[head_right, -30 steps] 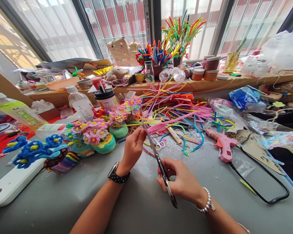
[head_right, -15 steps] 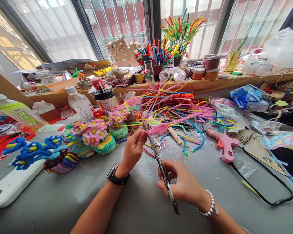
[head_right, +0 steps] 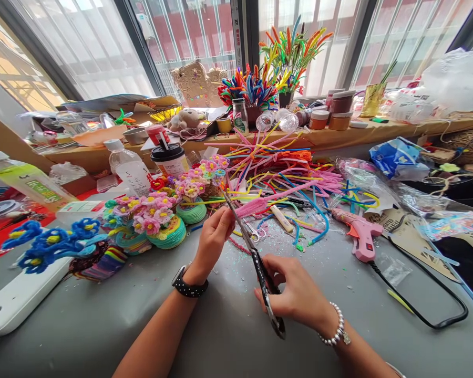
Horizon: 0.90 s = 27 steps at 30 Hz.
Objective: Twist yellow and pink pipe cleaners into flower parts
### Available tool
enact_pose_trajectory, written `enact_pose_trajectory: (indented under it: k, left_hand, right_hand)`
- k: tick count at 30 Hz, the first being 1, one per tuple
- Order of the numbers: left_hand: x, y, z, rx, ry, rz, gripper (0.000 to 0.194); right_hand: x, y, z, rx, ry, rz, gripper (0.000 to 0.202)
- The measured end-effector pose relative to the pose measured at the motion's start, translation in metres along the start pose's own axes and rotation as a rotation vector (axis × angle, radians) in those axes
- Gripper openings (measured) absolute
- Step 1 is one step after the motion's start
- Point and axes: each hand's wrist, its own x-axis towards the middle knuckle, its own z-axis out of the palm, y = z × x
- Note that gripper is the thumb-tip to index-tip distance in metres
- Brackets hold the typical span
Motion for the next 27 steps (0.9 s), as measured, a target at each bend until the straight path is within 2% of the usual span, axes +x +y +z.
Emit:
enact_pose_trajectory:
  k: [2,6,10,14,21,27]
  left_hand:
    - [-0.0003,-0.0021,0.0018,-0.026,0.033,-0.035,0.035]
    - [-0.0016,-0.0057,0.0024,0.175,0.105,0.024,0.033]
    - [-0.0016,-0.0032,-0.0002,0.346,0.084,0.112,0.033]
    - [-0.0014,0.0004,-0.0011,0.413,0.06,0.16,0.033]
    - [-0.0041,-0.0025,0.0031,0.361,0.078,0.144,0.03]
    - [-0.0063,-0.0003,0.0054,0.334,0.086,0.143,0.031]
  right_hand:
    - [0.0002,0.0004,0.0003,0.015,-0.012,-0.013,0.011]
    - [0.0009,0.0003,0.0018,0.033,-0.012,-0.03,0.016]
    - [0.0015,-0.0011,-0.0005,0.1,-0.048,-0.023,0.027]
    - [0.0013,0.0001,-0.0032,0.2,-0.102,-0.014,0.035]
    - [0.0014,0.0008,0.0019,0.124,-0.05,0.002,0.016]
    - [0.0007,-0.0011,0.0025,0.106,-0.038,-0.007,0.013]
